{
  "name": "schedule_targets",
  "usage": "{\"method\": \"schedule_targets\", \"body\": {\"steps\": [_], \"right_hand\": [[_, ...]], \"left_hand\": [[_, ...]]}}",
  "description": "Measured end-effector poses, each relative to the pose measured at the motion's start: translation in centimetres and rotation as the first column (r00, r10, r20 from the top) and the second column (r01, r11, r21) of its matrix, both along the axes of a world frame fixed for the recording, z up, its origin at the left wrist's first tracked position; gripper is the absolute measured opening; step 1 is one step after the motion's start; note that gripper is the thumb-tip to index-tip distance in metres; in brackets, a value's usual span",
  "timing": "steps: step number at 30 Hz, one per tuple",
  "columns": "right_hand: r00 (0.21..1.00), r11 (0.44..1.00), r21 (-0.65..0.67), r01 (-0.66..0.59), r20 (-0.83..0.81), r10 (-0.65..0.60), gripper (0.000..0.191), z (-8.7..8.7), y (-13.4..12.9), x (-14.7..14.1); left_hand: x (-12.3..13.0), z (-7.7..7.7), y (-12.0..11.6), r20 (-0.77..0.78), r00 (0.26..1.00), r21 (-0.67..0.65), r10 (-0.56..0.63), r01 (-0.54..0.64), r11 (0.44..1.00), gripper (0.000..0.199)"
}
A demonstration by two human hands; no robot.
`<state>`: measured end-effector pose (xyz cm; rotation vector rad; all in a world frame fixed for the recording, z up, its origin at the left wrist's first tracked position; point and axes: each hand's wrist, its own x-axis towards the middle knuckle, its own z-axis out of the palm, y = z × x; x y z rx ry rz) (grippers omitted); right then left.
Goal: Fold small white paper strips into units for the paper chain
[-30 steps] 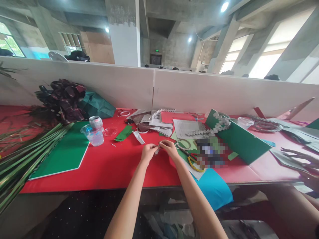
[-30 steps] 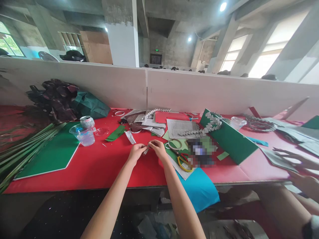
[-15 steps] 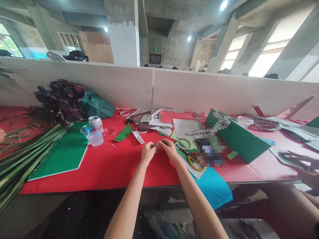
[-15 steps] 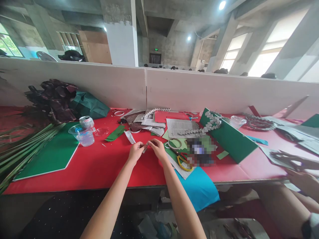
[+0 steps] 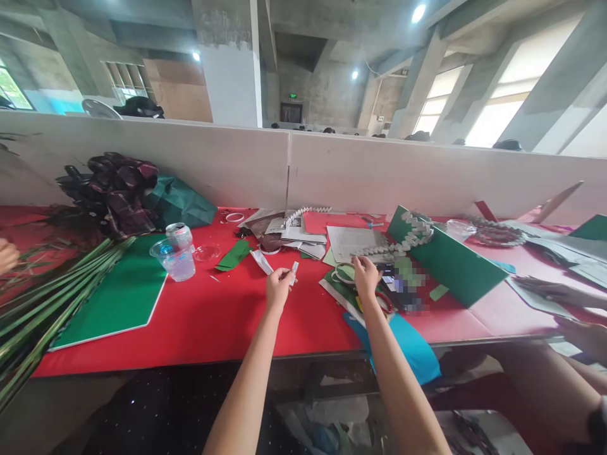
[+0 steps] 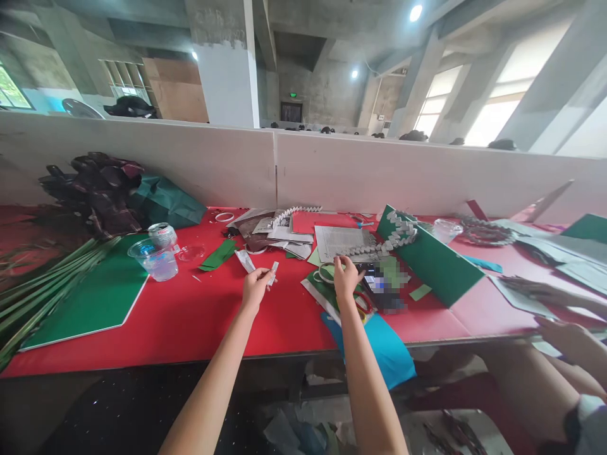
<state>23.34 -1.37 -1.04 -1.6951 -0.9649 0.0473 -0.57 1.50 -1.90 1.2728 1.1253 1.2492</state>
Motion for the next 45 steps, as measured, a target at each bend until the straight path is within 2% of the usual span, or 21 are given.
{"method": "schedule_targets", "body": {"steps": [3,6,9,11,13,15,17,19,22,25,28,30,34,37,40,45], "right_hand": [[0.996,0.990,-0.113,0.086,0.031,-0.083,0.036,-0.3,-0.5,1.7],[0.996,0.972,-0.218,0.085,0.014,-0.084,0.029,0.0,-1.3,1.8],[0.996,0.981,-0.176,0.080,0.053,-0.072,0.027,1.0,-2.0,0.2],[0.997,0.995,-0.101,0.001,0.073,0.006,0.027,1.7,-2.1,-1.7],[0.978,0.979,-0.052,-0.199,0.047,0.201,0.027,2.0,-1.5,-3.9],[0.900,0.899,-0.025,-0.436,-0.014,0.436,0.029,1.8,-0.4,-5.9],[0.775,0.776,-0.011,-0.631,-0.055,0.630,0.030,1.0,0.7,-7.7],[0.673,0.675,0.012,-0.738,-0.062,0.737,0.028,0.1,1.5,-8.8],[0.608,0.613,0.067,-0.787,-0.085,0.789,0.025,-1.0,1.8,-9.6],[0.593,0.609,0.122,-0.784,-0.143,0.792,0.028,-1.4,1.6,-9.7],[0.648,0.662,0.122,-0.740,-0.136,0.749,0.020,-1.3,1.4,-9.8],[0.666,0.678,0.124,-0.725,-0.124,0.735,0.018,-1.1,1.3,-10.0],[0.614,0.628,0.109,-0.770,-0.141,0.777,0.021,-0.7,0.7,-10.4],[0.585,0.599,0.064,-0.798,-0.155,0.796,0.024,-0.7,0.5,-10.5],[0.588,0.601,0.060,-0.797,-0.148,0.795,0.023,-1.0,0.7,-10.4],[0.601,0.620,0.103,-0.778,-0.168,0.782,0.024,-1.5,1.4,-10.1]], "left_hand": [[0.0,0.1,0.0,0.006,1.000,-0.003,-0.008,0.008,1.000,0.025],[0.1,0.1,0.0,-0.006,1.000,-0.008,-0.005,0.005,1.000,0.024],[0.0,0.0,-0.1,-0.031,1.000,-0.009,-0.006,0.006,1.000,0.025],[0.0,-0.1,-0.1,-0.058,0.998,-0.006,-0.032,0.032,0.999,0.025],[0.0,-0.3,0.0,-0.092,0.995,0.003,-0.048,0.048,0.999,0.025],[0.0,-0.6,0.2,-0.129,0.991,0.035,-0.024,0.028,0.999,0.025],[0.0,-0.8,0.3,-0.174,0.985,0.078,0.009,0.005,0.997,0.022],[-0.1,-0.9,0.4,-0.229,0.973,0.108,0.019,0.006,0.994,0.020],[0.0,-0.9,0.1,-0.316,0.948,0.133,0.033,0.010,0.991,0.015],[0.1,-0.8,-0.1,-0.395,0.917,0.124,0.051,-0.002,0.992,0.012],[0.2,-1.0,-0.1,-0.406,0.913,0.101,0.037,0.005,0.995,0.011],[0.2,-1.3,0.1,-0.380,0.925,0.085,0.018,0.016,0.996,0.010],[0.1,-1.6,0.5,-0.333,0.943,0.046,0.011,0.005,0.999,0.008],[0.0,-1.5,0.6,-0.354,0.935,0.047,0.027,-0.011,0.999,0.010],[0.0,-1.4,0.4,-0.369,0.929,0.072,0.026,0.001,0.997,0.017],[0.2,-1.2,0.3,-0.278,0.959,0.091,-0.053,0.081,0.992,0.018]]}}
